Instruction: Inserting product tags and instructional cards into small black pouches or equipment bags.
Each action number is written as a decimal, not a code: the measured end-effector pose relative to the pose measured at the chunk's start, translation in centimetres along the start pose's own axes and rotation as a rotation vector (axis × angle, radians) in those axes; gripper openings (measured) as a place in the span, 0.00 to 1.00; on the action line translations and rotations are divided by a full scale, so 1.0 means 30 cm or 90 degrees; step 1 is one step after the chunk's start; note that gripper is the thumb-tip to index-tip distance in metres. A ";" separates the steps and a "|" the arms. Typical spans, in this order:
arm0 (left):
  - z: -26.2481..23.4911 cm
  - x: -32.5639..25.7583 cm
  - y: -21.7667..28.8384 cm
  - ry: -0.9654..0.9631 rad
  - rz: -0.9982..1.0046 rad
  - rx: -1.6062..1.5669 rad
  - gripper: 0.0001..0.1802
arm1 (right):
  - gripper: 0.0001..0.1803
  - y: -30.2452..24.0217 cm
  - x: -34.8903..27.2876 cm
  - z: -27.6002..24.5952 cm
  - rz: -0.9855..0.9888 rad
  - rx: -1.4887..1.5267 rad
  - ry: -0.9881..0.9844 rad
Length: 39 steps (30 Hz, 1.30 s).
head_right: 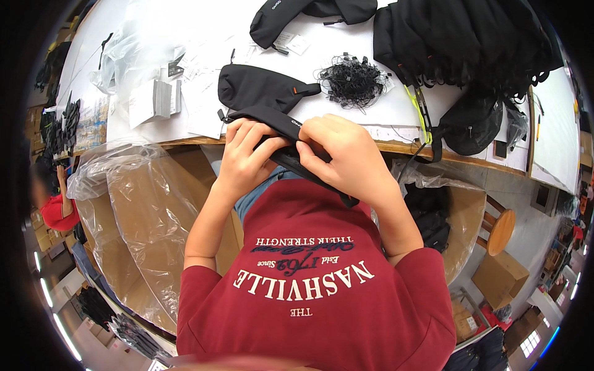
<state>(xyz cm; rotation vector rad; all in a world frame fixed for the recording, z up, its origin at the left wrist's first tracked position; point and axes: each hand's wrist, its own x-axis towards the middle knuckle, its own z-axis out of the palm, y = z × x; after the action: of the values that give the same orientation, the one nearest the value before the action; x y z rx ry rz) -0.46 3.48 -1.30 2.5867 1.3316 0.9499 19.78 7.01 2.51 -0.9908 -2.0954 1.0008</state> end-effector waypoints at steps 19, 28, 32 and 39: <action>-0.004 -0.039 -0.015 0.026 -0.004 0.016 0.13 | 0.06 0.025 0.037 0.007 -0.216 -0.350 -0.115; -0.004 -0.067 -0.010 0.070 -0.061 -0.045 0.19 | 0.05 0.019 0.031 0.026 -0.212 -0.221 -0.076; 0.002 -0.078 -0.009 0.071 -0.033 -0.018 0.21 | 0.06 0.008 0.038 0.023 -0.220 -0.240 -0.113; 0.013 -0.099 0.000 0.078 -0.049 -0.025 0.20 | 0.06 0.016 0.034 0.044 -0.218 -0.216 -0.115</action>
<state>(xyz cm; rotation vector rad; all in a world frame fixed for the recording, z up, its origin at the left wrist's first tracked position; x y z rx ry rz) -1.50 1.31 -3.06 2.4642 1.4151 1.1264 18.40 7.58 1.63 -0.6760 -2.5351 0.5937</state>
